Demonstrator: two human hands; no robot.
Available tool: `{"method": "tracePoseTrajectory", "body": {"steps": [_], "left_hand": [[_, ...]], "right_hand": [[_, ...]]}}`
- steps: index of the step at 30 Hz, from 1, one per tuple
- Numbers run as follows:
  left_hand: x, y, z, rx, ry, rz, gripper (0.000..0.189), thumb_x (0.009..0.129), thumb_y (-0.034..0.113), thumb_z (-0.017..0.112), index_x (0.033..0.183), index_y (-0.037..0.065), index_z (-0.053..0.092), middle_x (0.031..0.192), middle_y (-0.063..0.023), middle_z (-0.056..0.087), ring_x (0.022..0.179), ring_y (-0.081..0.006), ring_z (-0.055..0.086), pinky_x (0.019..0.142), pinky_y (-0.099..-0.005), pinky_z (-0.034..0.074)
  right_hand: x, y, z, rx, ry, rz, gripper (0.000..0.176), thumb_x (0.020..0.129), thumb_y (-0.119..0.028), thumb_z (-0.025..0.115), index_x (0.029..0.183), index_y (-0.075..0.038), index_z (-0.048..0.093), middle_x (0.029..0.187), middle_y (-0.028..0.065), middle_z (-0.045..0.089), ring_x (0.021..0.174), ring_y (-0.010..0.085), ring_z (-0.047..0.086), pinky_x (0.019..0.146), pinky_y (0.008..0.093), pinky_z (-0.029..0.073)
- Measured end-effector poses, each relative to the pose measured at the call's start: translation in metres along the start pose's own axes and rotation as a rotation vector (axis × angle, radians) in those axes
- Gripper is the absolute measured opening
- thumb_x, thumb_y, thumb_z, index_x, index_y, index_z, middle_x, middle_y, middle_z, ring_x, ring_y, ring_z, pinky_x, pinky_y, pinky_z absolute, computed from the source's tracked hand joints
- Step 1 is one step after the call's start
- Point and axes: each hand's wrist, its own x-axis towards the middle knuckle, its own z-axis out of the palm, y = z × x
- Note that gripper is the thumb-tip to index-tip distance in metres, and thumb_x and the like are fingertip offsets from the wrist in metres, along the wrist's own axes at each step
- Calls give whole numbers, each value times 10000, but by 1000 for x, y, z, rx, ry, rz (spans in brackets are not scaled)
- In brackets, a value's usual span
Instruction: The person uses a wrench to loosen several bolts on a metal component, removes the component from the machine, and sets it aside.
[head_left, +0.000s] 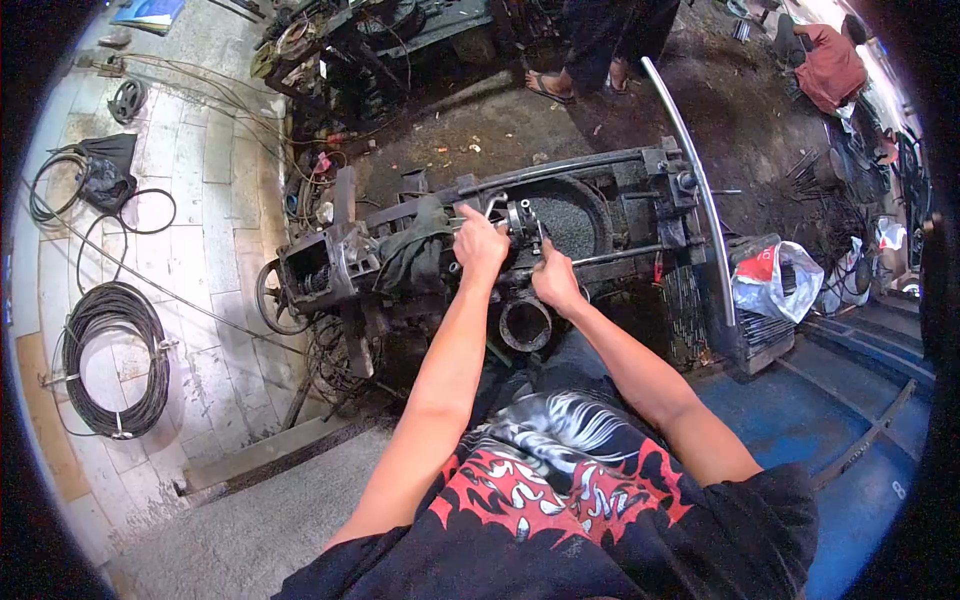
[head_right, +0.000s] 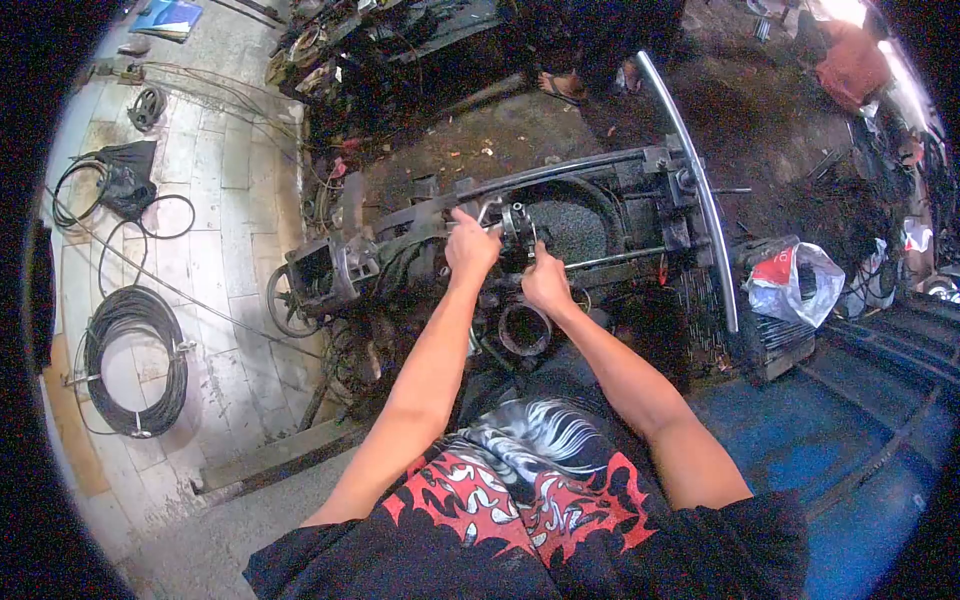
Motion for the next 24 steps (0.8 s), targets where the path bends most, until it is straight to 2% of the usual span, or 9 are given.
{"method": "tracePoseTrajectory", "body": {"steps": [4, 8, 12, 14, 16, 18, 19, 21, 24], "left_hand": [[-19, -1, 0, 42, -72, 36, 835, 793, 315, 744, 1340, -109, 277, 1001, -257, 662, 955, -386, 660, 816, -449, 531], [-2, 2, -3, -74, 23, -52, 819, 808, 338, 721, 1332, -117, 287, 1011, -259, 662, 957, -387, 658, 811, -454, 531], [0, -10, 23, 0, 82, 4, 829, 771, 277, 766, 1315, -119, 281, 961, -261, 669, 925, -389, 665, 798, -450, 537], [-22, -4, 5, -11, -41, 26, 879, 744, 305, 788, 1311, -109, 259, 934, -274, 667, 910, -406, 665, 798, -458, 534], [-22, -8, 10, -74, 1, -20, 883, 766, 337, 767, 1327, -112, 253, 927, -276, 666, 896, -415, 665, 784, -465, 531], [-16, -9, 12, -62, 147, -2, 851, 798, 355, 735, 1337, -115, 275, 931, -275, 667, 892, -418, 664, 773, -468, 529], [-12, -7, 7, -86, 107, -36, 797, 824, 349, 710, 1334, -117, 313, 950, -268, 670, 903, -408, 665, 776, -463, 532], [-7, -4, 1, -39, 83, -15, 800, 824, 349, 711, 1337, -116, 310, 952, -263, 672, 906, -402, 667, 779, -459, 534], [-8, -5, 7, 17, 48, 14, 854, 801, 332, 741, 1355, -112, 266, 958, -257, 675, 916, -387, 671, 792, -452, 537]], "right_hand": [[1, 2, 4, -19, 3, 33, 568, 767, -18, 460, 1331, 51, 468, 981, 383, 596, 1015, 469, 602, 865, 490, 467], [3, 10, 5, -22, 25, -29, 584, 762, -21, 464, 1336, 88, 450, 980, 377, 603, 1004, 453, 617, 868, 477, 470], [2, 5, 3, -14, 28, -25, 585, 764, -21, 464, 1340, 85, 450, 982, 378, 604, 999, 452, 621, 869, 469, 474], [3, 6, 4, -20, 23, -11, 587, 766, -22, 465, 1344, 77, 450, 987, 379, 604, 1003, 452, 621, 870, 469, 475], [5, 3, 2, -29, 26, 0, 589, 768, -23, 467, 1349, 70, 449, 991, 380, 603, 1006, 451, 620, 870, 468, 475], [2, 4, 2, -15, 12, 4, 591, 773, -24, 467, 1359, 54, 446, 979, 379, 607, 1000, 455, 622, 866, 469, 478], [2, 4, 3, -16, 9, 5, 591, 773, -24, 467, 1359, 54, 446, 979, 379, 607, 1000, 455, 622, 866, 469, 478], [2, 6, 5, -15, 46, -41, 590, 763, -29, 483, 1336, 101, 435, 873, 359, 617, 883, 461, 646, 816, 503, 484], [3, 8, 5, -42, 56, -65, 595, 762, -30, 484, 1342, 95, 434, 880, 361, 617, 887, 457, 646, 820, 503, 483]]}}
